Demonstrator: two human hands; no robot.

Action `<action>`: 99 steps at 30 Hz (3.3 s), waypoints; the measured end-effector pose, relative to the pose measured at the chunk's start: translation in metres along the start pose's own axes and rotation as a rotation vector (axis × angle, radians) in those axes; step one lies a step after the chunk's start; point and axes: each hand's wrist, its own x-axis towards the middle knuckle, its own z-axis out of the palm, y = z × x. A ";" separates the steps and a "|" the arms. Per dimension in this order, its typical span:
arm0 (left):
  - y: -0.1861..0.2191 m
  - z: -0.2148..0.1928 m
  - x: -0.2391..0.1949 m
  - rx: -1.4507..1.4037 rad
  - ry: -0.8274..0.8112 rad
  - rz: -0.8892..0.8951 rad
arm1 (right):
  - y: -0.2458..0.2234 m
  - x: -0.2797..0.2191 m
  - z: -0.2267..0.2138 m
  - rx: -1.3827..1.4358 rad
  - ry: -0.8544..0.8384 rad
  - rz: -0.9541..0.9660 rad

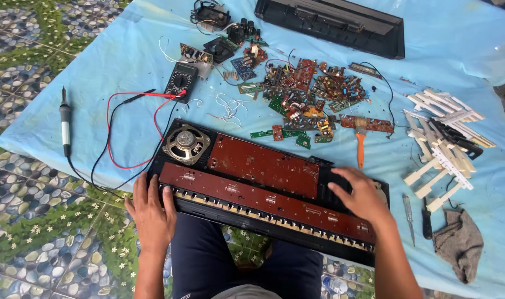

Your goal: The person works on the internal components of a disassembled electronic device, connecting wires to two speakers mounted on a circuit board. They handle various wires and small electronic parts scattered on a blue cloth, using their hands to route and attach the connections.

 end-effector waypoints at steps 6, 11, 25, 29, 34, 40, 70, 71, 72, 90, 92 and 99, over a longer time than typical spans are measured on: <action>0.013 0.001 -0.008 -0.073 0.085 -0.002 | 0.025 -0.018 0.026 -0.007 0.185 -0.103; 0.015 -0.006 -0.011 -0.082 0.069 -0.027 | 0.019 -0.036 0.024 0.007 0.288 -0.050; -0.005 -0.032 0.036 -0.019 0.287 0.009 | -0.019 -0.120 0.030 0.016 0.643 0.263; -0.006 -0.032 0.108 -0.074 0.289 0.212 | -0.029 -0.122 0.030 0.019 0.713 0.264; 0.007 0.004 0.198 -0.013 0.221 0.255 | 0.006 -0.121 0.049 0.071 0.762 0.185; 0.023 0.077 0.265 0.052 0.122 0.477 | -0.012 -0.111 0.038 0.017 0.740 0.158; 0.188 0.097 -0.051 -0.540 -0.349 0.698 | 0.363 0.099 -0.080 -0.451 0.482 0.098; 0.195 0.092 -0.046 -0.516 -0.351 0.600 | 0.368 0.106 -0.080 -0.503 0.401 0.175; 0.202 0.087 -0.040 -0.491 -0.352 0.501 | 0.373 0.112 -0.081 -0.555 0.320 0.252; 0.192 0.089 -0.036 -0.507 -0.361 0.507 | 0.322 0.061 -0.228 0.233 1.016 0.358; 0.196 0.084 -0.032 -0.517 -0.370 0.500 | 0.309 0.061 -0.229 0.279 1.038 0.373; 0.205 0.065 -0.015 -0.632 -0.418 0.518 | 0.233 0.048 -0.246 0.552 1.142 0.305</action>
